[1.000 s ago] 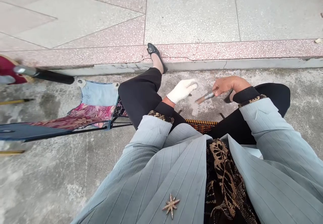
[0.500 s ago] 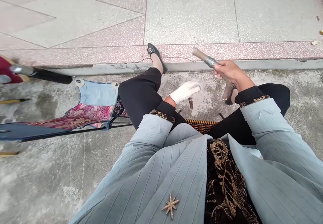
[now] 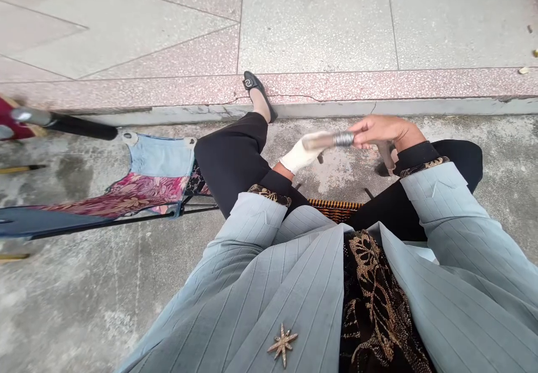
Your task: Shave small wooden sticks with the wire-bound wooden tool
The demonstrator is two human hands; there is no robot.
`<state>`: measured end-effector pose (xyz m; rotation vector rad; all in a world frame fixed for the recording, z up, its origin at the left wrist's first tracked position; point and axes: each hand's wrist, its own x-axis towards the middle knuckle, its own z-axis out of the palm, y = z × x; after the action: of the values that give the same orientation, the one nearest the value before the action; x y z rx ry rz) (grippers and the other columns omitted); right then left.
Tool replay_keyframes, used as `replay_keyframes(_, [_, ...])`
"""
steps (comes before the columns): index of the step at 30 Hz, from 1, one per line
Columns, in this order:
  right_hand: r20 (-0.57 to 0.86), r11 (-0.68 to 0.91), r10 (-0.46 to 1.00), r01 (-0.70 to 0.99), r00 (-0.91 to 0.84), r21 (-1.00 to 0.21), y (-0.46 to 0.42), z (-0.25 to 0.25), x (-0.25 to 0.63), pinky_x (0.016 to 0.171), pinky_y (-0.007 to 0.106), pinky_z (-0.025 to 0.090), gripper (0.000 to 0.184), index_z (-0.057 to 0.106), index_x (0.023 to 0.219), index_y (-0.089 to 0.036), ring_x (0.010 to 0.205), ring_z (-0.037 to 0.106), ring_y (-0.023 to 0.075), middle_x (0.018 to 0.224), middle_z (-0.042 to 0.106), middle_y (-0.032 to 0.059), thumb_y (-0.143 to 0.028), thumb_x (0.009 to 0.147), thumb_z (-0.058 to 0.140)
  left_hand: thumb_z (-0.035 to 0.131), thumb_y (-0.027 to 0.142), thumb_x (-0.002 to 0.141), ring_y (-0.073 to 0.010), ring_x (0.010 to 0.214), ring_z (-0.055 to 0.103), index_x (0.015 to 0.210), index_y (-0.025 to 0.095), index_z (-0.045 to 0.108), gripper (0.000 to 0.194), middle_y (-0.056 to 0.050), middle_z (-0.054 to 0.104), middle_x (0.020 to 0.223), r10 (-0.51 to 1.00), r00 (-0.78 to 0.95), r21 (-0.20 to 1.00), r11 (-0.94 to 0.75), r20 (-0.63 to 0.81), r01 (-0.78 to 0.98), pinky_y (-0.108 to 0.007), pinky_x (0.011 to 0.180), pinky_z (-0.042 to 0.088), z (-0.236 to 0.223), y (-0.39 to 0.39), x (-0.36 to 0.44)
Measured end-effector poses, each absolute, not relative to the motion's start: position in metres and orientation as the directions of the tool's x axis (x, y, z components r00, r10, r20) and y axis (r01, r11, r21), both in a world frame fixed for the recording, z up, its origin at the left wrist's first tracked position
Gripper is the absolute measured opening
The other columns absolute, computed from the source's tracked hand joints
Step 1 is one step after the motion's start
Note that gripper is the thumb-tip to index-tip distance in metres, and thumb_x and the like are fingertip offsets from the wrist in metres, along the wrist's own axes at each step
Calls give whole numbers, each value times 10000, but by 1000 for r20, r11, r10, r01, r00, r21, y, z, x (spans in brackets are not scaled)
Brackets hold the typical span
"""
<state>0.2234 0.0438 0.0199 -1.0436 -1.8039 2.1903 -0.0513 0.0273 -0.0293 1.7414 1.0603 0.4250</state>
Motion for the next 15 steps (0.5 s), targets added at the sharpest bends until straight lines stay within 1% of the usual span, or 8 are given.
replay_keyframes(1, [-362, -291, 588, 228, -723, -929, 45, 19, 227, 581, 201, 451, 476, 799, 1151, -155, 608, 540, 73, 776, 680, -21, -514, 852, 891, 448, 459, 1049, -222, 827, 700, 968, 165, 710, 402, -87, 741, 881, 828, 533, 866, -128, -176, 484, -372, 864, 563, -28, 30, -52])
replay_keyframes(3, [-305, -299, 667, 131, -679, -945, 45, 18, 229, 575, 194, 456, 448, 791, 1098, -146, 601, 533, 67, 763, 669, -20, -505, 854, 901, 405, 429, 1059, -244, 889, 720, 1004, 162, 723, 419, -97, 762, 935, 814, 544, 753, -224, -205, 618, -367, 895, 558, -28, 36, -55])
replay_keyframes(5, [-288, -305, 656, 104, -698, -947, 45, 18, 227, 570, 196, 466, 449, 778, 1045, -132, 601, 539, 71, 764, 670, -10, -505, 840, 918, 486, 400, 1012, -275, 1004, 733, 1046, 181, 749, 344, -91, 786, 1026, 760, 579, 589, -333, -294, 736, -358, 934, 547, -29, 39, -59])
replay_keyframes(6, [-274, -306, 644, 88, -714, -948, 44, 18, 226, 564, 197, 468, 461, 771, 1031, -125, 600, 542, 73, 767, 671, -5, -512, 833, 923, 530, 391, 984, -284, 1063, 730, 1062, 194, 761, 313, -86, 792, 1072, 729, 597, 526, -380, -336, 761, -350, 951, 541, -30, 39, -61])
replay_keyframes(8, [-236, -303, 636, 43, -735, -952, 44, 19, 222, 557, 197, 469, 482, 759, 1033, -114, 598, 542, 74, 767, 666, -1, -522, 834, 922, 568, 374, 955, -285, 1138, 717, 1072, 207, 773, 290, -81, 792, 1138, 693, 624, 482, -434, -361, 761, -329, 969, 533, -34, 38, -63])
replay_keyframes(11, [-199, -303, 630, -1, -750, -953, 43, 20, 218, 546, 187, 456, 478, 744, 1028, -109, 577, 526, 63, 749, 646, -10, -520, 852, 913, 550, 315, 944, -265, 1098, 717, 1020, 187, 766, 263, -87, 784, 1110, 717, 634, 547, -419, -292, 725, -327, 952, 532, -38, 35, -61])
replay_keyframes(13, [-204, -311, 620, 1, -758, -951, 43, 19, 215, 543, 183, 454, 481, 737, 997, -107, 568, 531, 59, 742, 646, -8, -527, 847, 917, 531, 261, 928, -232, 999, 723, 1012, 163, 744, 249, -80, 776, 1054, 728, 645, 689, -344, -233, 637, -323, 910, 542, -41, 32, -57])
replay_keyframes(15, [-220, -334, 629, -4, -746, -943, 41, 17, 212, 539, 183, 463, 512, 731, 985, -105, 563, 538, 62, 739, 652, 0, -548, 822, 931, 519, 238, 924, -190, 854, 715, 1047, 140, 723, 257, -61, 758, 956, 736, 655, 841, -237, -171, 486, -305, 826, 552, -43, 30, -53])
